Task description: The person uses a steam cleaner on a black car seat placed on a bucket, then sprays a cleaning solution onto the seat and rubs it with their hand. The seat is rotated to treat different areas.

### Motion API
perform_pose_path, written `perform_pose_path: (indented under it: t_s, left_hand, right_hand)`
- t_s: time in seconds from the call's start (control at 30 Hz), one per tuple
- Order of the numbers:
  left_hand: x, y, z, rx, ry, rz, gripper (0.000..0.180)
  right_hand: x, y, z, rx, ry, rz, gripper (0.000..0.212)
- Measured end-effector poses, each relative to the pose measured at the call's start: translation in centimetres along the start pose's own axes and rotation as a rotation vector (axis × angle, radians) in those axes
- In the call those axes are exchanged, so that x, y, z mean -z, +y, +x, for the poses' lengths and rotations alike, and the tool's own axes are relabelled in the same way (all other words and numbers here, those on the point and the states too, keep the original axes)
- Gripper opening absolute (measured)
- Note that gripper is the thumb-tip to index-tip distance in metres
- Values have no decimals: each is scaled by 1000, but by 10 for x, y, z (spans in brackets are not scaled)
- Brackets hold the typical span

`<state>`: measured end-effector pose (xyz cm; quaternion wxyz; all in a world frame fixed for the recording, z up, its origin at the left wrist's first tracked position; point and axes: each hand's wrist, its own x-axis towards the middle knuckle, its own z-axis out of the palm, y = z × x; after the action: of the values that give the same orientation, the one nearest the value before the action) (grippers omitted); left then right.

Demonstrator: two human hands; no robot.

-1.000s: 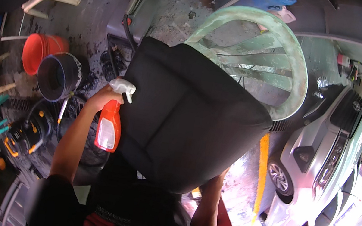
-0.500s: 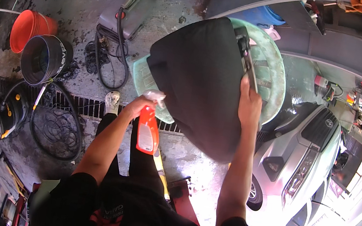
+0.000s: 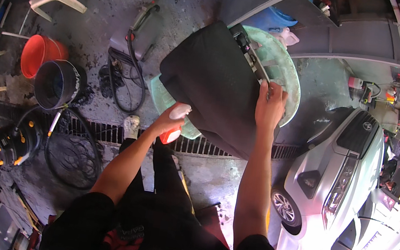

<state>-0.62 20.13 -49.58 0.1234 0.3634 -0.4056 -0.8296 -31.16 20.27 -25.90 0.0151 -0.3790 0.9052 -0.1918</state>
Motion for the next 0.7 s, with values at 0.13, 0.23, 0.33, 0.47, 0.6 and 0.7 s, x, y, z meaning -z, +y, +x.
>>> perform_pose_path:
  t_s: [0.13,0.23,0.33,0.47,0.6,0.7]
  left_hand:
    - [-26,57,-54,-143,89,247,62]
    - [-64,107,-101,-250,124,350,58]
    - [-108,153,-151,-344,56,413,65]
    - [-157,159,-214,-229,-170,282,91]
    - [-195,204,-280,-24,-688,112,112]
    - [-199,188,-305,-140,-840,386,106]
  right_hand:
    - [30,-24,-89,287,192,75,41]
    - [47,-44,-193,404,-269,179,83]
    - [60,-66,-276,47,-450,614,127]
    - [106,-95,-311,-33,-110,840,111]
    - [173,-77,-338,-31,108,493,70]
    - [205,-33,-369,-336,123,603,50]
